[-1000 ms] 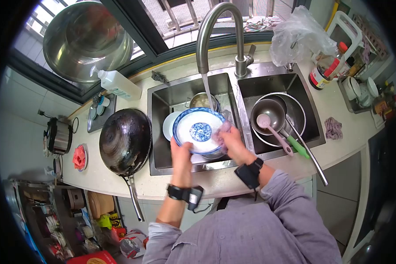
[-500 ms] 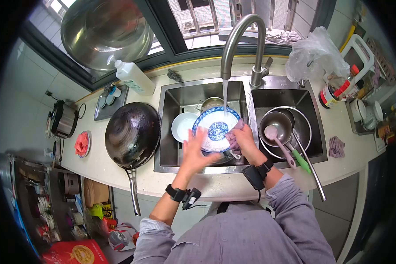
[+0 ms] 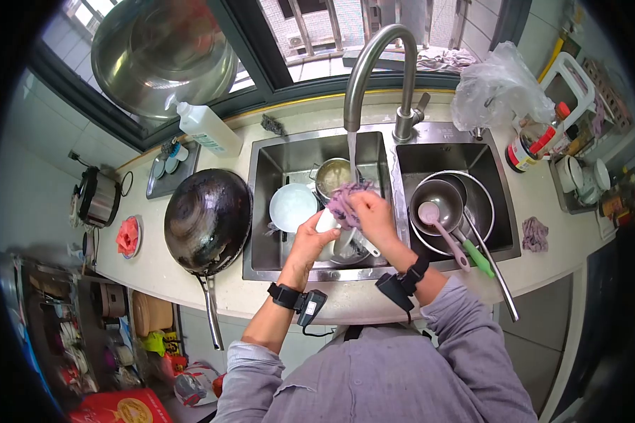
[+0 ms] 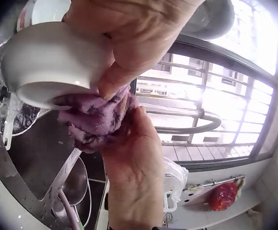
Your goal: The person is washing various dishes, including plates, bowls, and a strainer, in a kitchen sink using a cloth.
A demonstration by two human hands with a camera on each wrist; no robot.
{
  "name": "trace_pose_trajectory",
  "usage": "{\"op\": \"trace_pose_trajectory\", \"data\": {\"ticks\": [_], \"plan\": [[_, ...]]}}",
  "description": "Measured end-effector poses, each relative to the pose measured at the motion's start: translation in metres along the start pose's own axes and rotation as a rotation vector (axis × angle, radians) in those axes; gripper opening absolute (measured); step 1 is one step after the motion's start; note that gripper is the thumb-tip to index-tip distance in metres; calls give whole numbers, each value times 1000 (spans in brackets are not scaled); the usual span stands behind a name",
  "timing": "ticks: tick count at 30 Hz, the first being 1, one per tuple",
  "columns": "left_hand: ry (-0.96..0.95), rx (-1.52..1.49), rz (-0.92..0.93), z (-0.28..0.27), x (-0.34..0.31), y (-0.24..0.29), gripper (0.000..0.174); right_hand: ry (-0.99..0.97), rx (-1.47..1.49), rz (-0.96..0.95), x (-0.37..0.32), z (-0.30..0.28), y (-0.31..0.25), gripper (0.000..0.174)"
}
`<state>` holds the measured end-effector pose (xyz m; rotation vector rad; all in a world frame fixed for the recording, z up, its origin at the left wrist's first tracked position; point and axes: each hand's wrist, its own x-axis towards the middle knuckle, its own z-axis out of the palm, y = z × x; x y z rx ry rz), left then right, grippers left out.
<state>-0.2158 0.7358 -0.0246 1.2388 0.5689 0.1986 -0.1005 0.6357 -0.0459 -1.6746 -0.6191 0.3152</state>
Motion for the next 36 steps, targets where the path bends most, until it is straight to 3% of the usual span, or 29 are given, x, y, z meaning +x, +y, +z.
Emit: {"op": "trace_pose_trajectory", "data": {"ticks": [2,4,6,9,10,13,15,16,18,19,22,26,32,36], "plan": [[-12,0,4,1,4,-4,42,-26,-5,-40,-6,8,-12,16],[-26,-2,7,1,7,-7,42,-20,-216,-441,-5,15,-11,18],[-30,30,-8,-2,8,-7,39,-42,-302,-413,-3,15,-6,23],[-37,-124,-28,-7,-1,3,37,-16,-81,-8,15,11,20,28],[-37,-121,-34,-6,-3,5,37,-94,39,238,14,-4,2,31],[70,-356,65,-5,-2,11,40,-12,67,326,12,3,77,34],[149,-484,59,-1,2,9,40,39,157,410,-5,5,93,34],[225,-610,56,2,6,8,40,38,154,409,-14,6,77,34],[268,-651,54,3,18,-1,39,153,-63,390,-33,13,39,32],[281,-677,78,6,22,-3,39,105,-56,352,-39,15,32,29],[293,-690,124,15,33,-11,35,181,-176,-104,-57,30,16,28],[266,-500,118,28,29,-12,30,75,-275,-249,-44,27,16,27],[140,-431,85,30,27,-4,27,3,-160,-76,-6,11,45,32],[121,-510,66,19,46,-10,26,-145,-107,-86,-33,1,12,23]]}}
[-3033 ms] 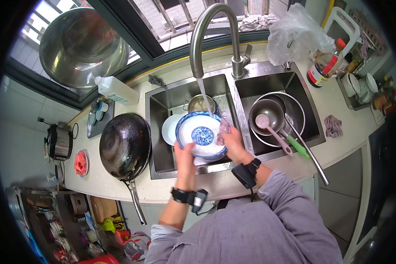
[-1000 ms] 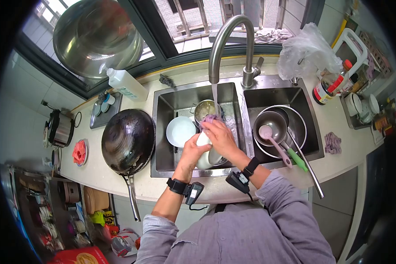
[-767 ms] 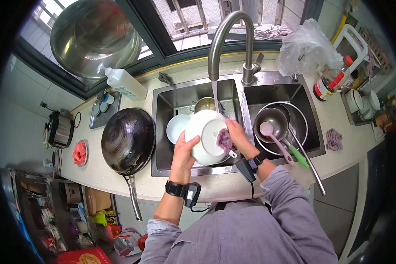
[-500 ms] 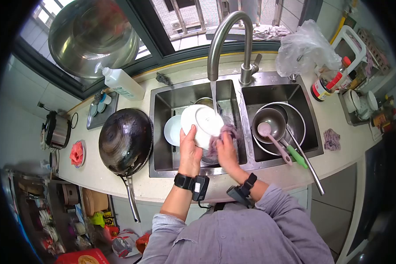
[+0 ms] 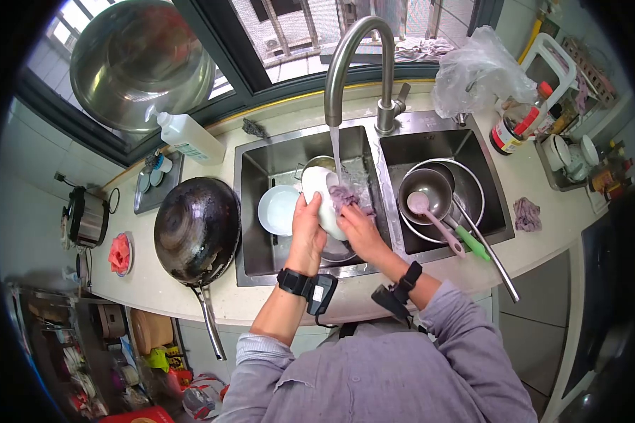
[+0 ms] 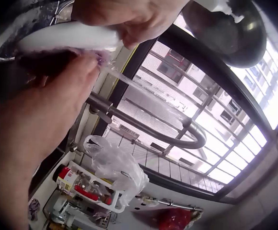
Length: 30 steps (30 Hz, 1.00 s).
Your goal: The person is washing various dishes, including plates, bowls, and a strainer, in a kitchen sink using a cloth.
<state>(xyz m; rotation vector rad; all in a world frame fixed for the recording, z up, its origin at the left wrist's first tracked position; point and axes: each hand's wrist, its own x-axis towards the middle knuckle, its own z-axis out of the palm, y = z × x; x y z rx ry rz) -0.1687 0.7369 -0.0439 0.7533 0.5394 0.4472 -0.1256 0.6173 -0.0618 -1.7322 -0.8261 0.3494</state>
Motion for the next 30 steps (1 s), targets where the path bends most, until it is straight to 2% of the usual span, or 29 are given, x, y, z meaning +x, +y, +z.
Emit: {"op": "trace_pose_trajectory", "data": {"ticks": [2,3,6,10,12,14,16,17,18,20,21,23,24,25,26,27,28,30], "plan": [[12,-54,-17,0,2,2,23,75,-177,-282,-6,3,-9,21],[24,-46,-22,0,2,0,23,96,-273,-319,-8,5,-16,22],[17,-81,-47,-7,5,-6,23,-8,-282,-277,2,6,-27,26],[54,-80,-66,-11,8,2,25,-41,-351,-258,-4,4,-37,27],[81,-135,-96,-13,8,10,27,-20,-467,-364,-20,2,-30,28],[68,-230,-105,-7,3,21,28,-29,-469,-384,-28,3,-10,31],[66,-223,-98,0,-5,24,28,46,-158,-295,-30,4,-3,33],[31,-150,-62,-3,-5,20,28,97,-90,-240,-25,7,1,26],[-4,-76,-25,-4,-6,16,28,98,-91,-241,-17,8,2,26],[-9,-10,3,5,-20,10,27,12,464,244,1,9,5,26],[-51,166,41,8,-25,6,26,48,654,311,8,8,-3,34],[-109,477,171,13,-35,-7,25,3,726,314,14,-2,-18,35],[-138,555,152,18,-40,-12,24,-35,796,326,17,-6,-25,36],[-141,759,163,18,-43,-18,24,18,632,404,18,-10,-30,35],[-148,965,169,19,-44,-22,24,13,641,402,19,-8,-22,35],[-209,1033,290,23,-45,-23,25,109,746,406,20,-4,-7,34],[-206,1037,292,19,-40,-25,25,206,847,412,20,-3,0,33],[-305,1235,423,0,-27,-32,29,203,907,458,18,-7,6,30]]}}
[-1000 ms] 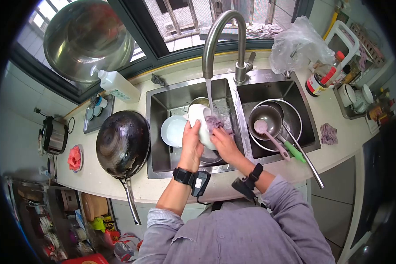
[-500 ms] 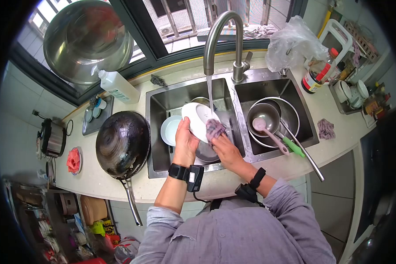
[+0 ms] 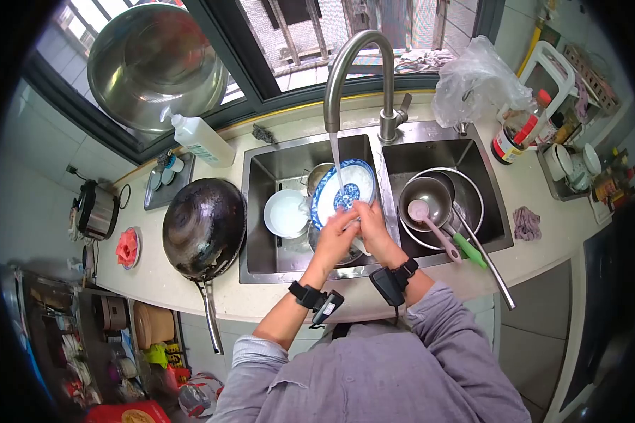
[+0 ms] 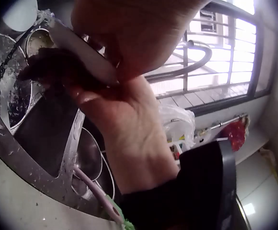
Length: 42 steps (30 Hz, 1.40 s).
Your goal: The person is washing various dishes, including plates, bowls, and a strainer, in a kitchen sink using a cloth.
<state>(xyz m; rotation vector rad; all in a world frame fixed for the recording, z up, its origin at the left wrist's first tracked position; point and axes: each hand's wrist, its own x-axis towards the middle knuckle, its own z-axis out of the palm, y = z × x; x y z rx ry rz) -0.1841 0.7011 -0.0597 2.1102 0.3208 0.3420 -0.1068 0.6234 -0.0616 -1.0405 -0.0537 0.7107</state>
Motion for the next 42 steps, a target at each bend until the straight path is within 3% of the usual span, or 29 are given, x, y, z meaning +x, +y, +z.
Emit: {"op": "trace_pose_trajectory", "data": {"ticks": [2,4,5,6,8,10,14,17,20,21,22,24,25,26,28,30,34,36,39,41,42], "plan": [[78,57,-31,-9,-5,-16,37,21,169,90,-5,-4,-11,25],[473,-246,-275,-12,-9,-32,50,30,179,125,8,-24,5,26],[533,-364,-386,-12,-10,-24,50,25,71,120,22,-40,25,27],[543,-357,-393,-17,-10,-15,50,19,-37,113,23,-40,25,28],[367,-941,-803,-24,-8,-4,40,78,-71,135,20,-39,27,29],[354,-1020,-779,-21,-7,-10,34,111,-72,27,15,-36,28,25],[457,-980,-761,-19,-10,-10,43,38,-216,76,22,-51,45,23],[545,-914,-736,-24,-13,-3,46,53,-797,21,26,-59,47,28],[579,-889,-735,-29,-17,-8,46,136,-561,27,10,-43,17,29],[597,-875,-707,-30,-18,-10,45,162,-743,-122,11,-41,14,25],[610,-861,-680,-30,-19,-12,44,168,-742,-129,12,-36,12,25],[592,-864,-643,-27,-20,-12,40,86,-706,-438,13,-20,1,21],[552,-839,-669,-25,-22,-11,37,-25,-629,-477,8,-3,-9,22],[523,-814,-696,-22,-24,-8,35,-176,-696,-358,0,6,-23,26],[519,-899,-718,-17,-26,2,31,-363,-1052,-400,7,6,-12,32],[527,-939,-703,-4,-26,0,31,-356,-1370,-499,4,-12,3,36],[523,-1024,-670,4,-28,-13,42,-478,-1668,-331,7,-18,17,45],[537,-1070,-723,16,-26,-13,46,-414,-1646,-214,25,-25,26,50],[414,-878,-756,14,-25,-2,47,-511,-1465,-301,50,-34,42,48],[421,-912,-730,12,-23,-4,47,-645,-990,-170,36,-15,28,41],[404,-947,-717,9,-23,-6,48,-666,-990,-174,30,-9,23,41]]}}
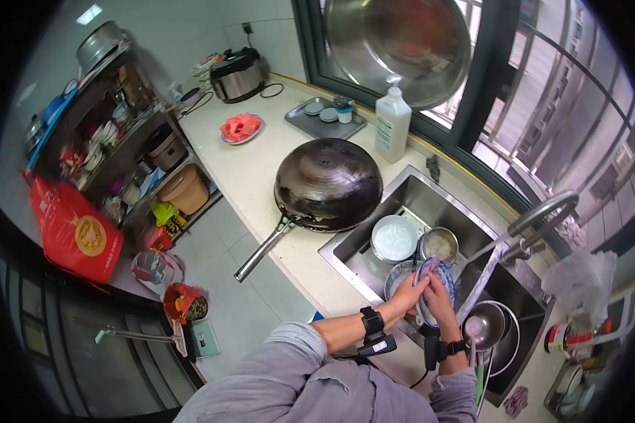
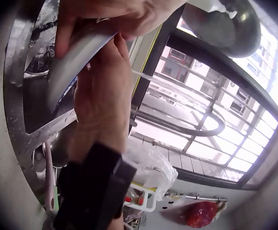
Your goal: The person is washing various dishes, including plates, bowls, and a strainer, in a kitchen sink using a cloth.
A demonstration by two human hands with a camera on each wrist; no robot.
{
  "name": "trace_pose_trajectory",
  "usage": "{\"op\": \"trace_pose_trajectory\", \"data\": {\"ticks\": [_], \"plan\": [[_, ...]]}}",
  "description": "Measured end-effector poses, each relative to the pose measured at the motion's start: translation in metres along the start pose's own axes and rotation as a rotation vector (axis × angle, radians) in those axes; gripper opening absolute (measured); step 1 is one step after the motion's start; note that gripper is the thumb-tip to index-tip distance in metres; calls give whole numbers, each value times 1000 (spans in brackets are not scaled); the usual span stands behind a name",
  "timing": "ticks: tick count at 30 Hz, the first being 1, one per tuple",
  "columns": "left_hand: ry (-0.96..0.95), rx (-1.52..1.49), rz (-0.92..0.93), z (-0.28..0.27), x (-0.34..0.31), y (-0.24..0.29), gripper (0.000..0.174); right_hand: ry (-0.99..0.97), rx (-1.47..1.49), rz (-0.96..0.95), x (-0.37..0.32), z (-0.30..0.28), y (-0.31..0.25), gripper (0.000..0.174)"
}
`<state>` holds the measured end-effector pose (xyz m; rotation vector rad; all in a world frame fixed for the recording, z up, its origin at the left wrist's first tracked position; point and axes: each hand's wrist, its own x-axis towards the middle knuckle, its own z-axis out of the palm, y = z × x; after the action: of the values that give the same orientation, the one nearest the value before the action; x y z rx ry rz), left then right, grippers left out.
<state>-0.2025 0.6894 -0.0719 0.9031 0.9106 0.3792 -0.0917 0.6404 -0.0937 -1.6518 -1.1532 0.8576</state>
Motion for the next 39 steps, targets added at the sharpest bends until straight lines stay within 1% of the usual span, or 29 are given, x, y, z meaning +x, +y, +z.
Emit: {"op": "trace_pose_trajectory", "data": {"ticks": [2,3,5,6,8,9,10,12,13,14,16,17,18,19,20,21,22,23,24,25,27,28,30,32,34,35,36,38,39], "plan": [[76,-52,-40,-4,-2,14,45,-187,159,-37,-10,0,-15,32],[67,-85,-7,-9,0,18,45,-197,158,-45,-17,-3,-21,32],[45,-151,57,-17,6,23,47,-205,40,100,-33,-9,-25,27],[49,-154,59,-22,10,22,47,-211,38,98,-37,-11,-21,27],[69,-57,161,-30,17,20,48,-131,-216,-29,-43,-18,-14,25],[84,86,149,-30,6,32,37,-111,-488,-166,-39,-24,-9,26],[85,87,149,-31,3,30,37,-112,-487,-166,-34,-22,-1,26],[-2,152,178,-25,2,29,44,180,-646,-360,-18,-22,15,22],[-35,132,208,-21,-4,27,42,102,-412,-258,-14,-20,-5,24],[-7,190,280,-20,1,17,40,100,-407,-217,-8,-18,-2,33],[-41,315,190,-19,-3,20,40,93,-284,-118,0,-9,23,48],[-54,273,279,-20,11,6,40,189,-304,-199,-2,1,16,51],[-63,223,364,-22,25,-7,40,167,17,-161,5,11,31,48],[-50,238,289,-13,6,14,39,78,-71,-132,1,6,3,46],[-26,255,217,-8,-12,37,38,175,-77,-207,-2,18,4,41],[-25,229,159,-9,-11,39,38,64,-8,-182,-9,17,-15,36],[-17,205,100,-12,-8,40,38,98,-14,-191,-16,21,-17,31],[36,226,108,-14,-3,40,35,80,-93,-141,-24,17,-19,28],[37,145,224,-13,1,42,33,60,-167,-90,-31,13,-22,25],[70,115,240,-13,1,44,30,85,-167,-87,-35,7,-17,25],[101,83,247,-17,4,47,29,70,-583,-117,-42,-10,-2,21],[100,82,239,-21,6,45,29,92,-586,-118,-42,-18,-1,21],[119,133,82,-26,2,50,30,320,-464,-145,-43,-33,-1,18],[-4,8,11,-37,4,44,33,423,-439,-133,-29,-37,34,19],[-80,-31,-72,-40,-3,43,35,459,320,8,-18,-43,51,24],[-110,-91,-161,-45,3,35,36,415,574,185,-13,-50,60,29],[-190,-104,-254,-61,29,13,36,425,578,180,-15,-52,49,29],[-360,-281,-367,-56,35,-2,35,519,1031,197,-23,-56,3,27],[-391,-293,-325,-36,19,9,34,440,1063,95,-25,-55,-8,26]]}}
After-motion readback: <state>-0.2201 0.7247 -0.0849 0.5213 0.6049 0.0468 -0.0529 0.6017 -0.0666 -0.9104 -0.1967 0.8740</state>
